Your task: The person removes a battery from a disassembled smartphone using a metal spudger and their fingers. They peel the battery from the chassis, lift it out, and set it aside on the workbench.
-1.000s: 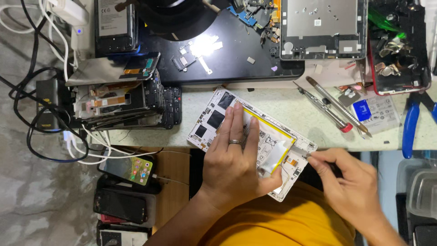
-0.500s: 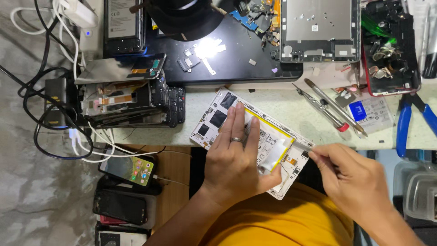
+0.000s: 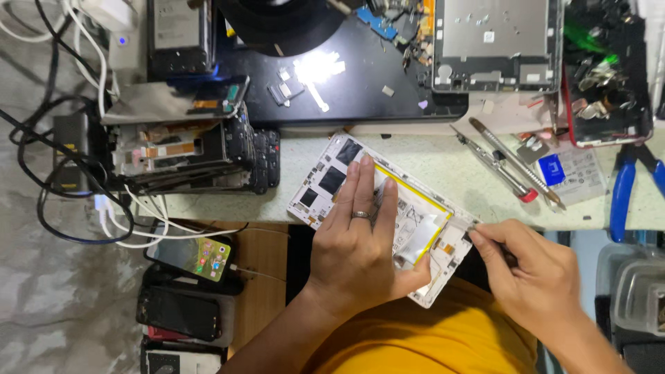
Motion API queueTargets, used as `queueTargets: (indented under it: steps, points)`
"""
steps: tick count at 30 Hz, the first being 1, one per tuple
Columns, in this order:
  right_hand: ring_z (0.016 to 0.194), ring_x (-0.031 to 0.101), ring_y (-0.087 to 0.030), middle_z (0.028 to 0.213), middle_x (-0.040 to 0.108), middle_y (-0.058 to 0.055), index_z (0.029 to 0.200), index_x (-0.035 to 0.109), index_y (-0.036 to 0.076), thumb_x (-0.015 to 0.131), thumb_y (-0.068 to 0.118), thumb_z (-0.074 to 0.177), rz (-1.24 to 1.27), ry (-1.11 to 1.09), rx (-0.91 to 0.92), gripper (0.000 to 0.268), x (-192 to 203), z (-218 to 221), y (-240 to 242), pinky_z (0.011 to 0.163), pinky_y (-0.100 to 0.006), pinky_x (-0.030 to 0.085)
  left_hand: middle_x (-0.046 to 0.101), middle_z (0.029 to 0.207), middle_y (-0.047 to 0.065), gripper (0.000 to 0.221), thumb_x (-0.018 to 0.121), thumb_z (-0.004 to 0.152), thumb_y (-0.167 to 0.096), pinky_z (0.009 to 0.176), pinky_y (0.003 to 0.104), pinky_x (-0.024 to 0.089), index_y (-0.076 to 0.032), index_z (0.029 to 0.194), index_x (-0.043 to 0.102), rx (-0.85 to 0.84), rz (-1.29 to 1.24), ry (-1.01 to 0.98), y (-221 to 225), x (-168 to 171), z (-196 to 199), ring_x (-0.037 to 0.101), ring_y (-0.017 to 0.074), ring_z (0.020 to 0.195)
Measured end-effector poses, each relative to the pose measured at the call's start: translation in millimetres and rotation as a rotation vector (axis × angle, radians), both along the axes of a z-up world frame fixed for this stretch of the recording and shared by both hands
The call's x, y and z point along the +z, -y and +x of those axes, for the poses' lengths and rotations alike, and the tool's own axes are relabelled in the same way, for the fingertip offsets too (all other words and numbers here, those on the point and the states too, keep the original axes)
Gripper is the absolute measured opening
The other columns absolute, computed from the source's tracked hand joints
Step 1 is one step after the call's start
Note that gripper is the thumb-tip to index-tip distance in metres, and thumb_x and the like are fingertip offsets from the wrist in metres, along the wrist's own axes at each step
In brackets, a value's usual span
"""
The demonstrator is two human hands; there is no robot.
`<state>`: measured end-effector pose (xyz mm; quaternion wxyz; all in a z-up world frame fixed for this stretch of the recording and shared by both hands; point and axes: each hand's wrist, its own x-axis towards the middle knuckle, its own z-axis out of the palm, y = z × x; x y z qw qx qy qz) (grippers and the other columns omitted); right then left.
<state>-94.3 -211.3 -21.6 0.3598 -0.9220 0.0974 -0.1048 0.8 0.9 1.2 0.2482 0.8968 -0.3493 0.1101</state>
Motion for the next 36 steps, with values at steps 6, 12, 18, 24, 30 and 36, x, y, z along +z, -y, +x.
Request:
queueTargets:
  steps: [6, 12, 18, 24, 30, 36]
  points:
    - [0.054, 0.059, -0.017, 0.071, 0.072, -0.008, 0.091, 0.075, 0.004, 0.077, 0.008, 0.082, -0.004, -0.142, 0.068, 0.010, 15.8, 11.2, 15.1, 0.050, -0.029, 0.046, 0.049, 0.143, 0.043, 0.086, 0.080, 0.072, -0.050, 0.116, 0.047, 0.045, 0.014, 0.128, 0.063, 0.005, 0.013, -0.015, 0.2, 5.0, -0.5, 0.055, 0.0516, 0.136]
    - [0.061, 0.064, -0.014, 0.081, 0.072, -0.007, 0.098, 0.071, 0.003, 0.075, 0.009, 0.093, 0.101, 0.067, -0.039, 0.009, -9.1, 2.1, -2.5, 0.053, -0.024, 0.047, 0.051, 0.143, 0.042, 0.087, 0.081, 0.070, -0.050, 0.118, 0.047, 0.044, 0.013, 0.128, 0.063, -0.020, -0.005, -0.028, -1.9, 3.9, 2.5, 0.054, 0.0514, 0.137]
    - [0.060, 0.068, -0.016, 0.083, 0.075, -0.010, 0.100, 0.074, 0.007, 0.077, 0.015, 0.085, -0.037, -0.079, -0.001, 0.018, 4.1, -9.3, 7.5, 0.055, -0.028, 0.050, 0.048, 0.143, 0.045, 0.088, 0.081, 0.071, -0.051, 0.114, 0.047, 0.044, 0.015, 0.127, 0.063, -0.055, 0.030, -0.041, -1.6, 8.8, -5.6, 0.053, 0.0533, 0.135]
    - [0.066, 0.069, -0.016, 0.079, 0.078, -0.008, 0.123, 0.073, 0.015, 0.081, 0.029, 0.091, 0.072, -0.629, -0.056, 0.036, -11.3, -24.9, 17.8, 0.062, -0.030, 0.057, 0.044, 0.150, 0.040, 0.078, 0.076, 0.076, -0.043, 0.118, 0.051, 0.043, 0.013, 0.129, 0.064, -0.104, 0.042, 0.045, 1.7, -2.0, -28.0, 0.046, 0.0487, 0.144]
    - [0.067, 0.071, -0.008, 0.078, 0.077, -0.004, 0.108, 0.074, 0.005, 0.071, 0.014, 0.087, 0.519, -0.471, -0.022, 0.023, -65.9, -37.7, 16.4, 0.062, -0.027, 0.055, 0.042, 0.160, 0.029, 0.064, 0.071, 0.089, -0.035, 0.126, 0.048, 0.039, 0.005, 0.138, 0.064, -0.176, 0.053, 0.145, -1.3, -13.8, -23.0, 0.042, 0.0389, 0.153]
    - [0.072, 0.062, -0.008, 0.077, 0.071, -0.004, 0.106, 0.071, 0.000, 0.068, 0.010, 0.095, 0.720, -0.279, -0.068, 0.016, -88.7, -38.7, 8.0, 0.066, -0.024, 0.050, 0.033, 0.166, 0.023, 0.081, 0.075, 0.093, -0.049, 0.133, 0.050, 0.020, 0.003, 0.152, 0.055, -0.205, 0.101, 0.182, 11.4, -20.2, -8.5, 0.029, 0.0359, 0.158]
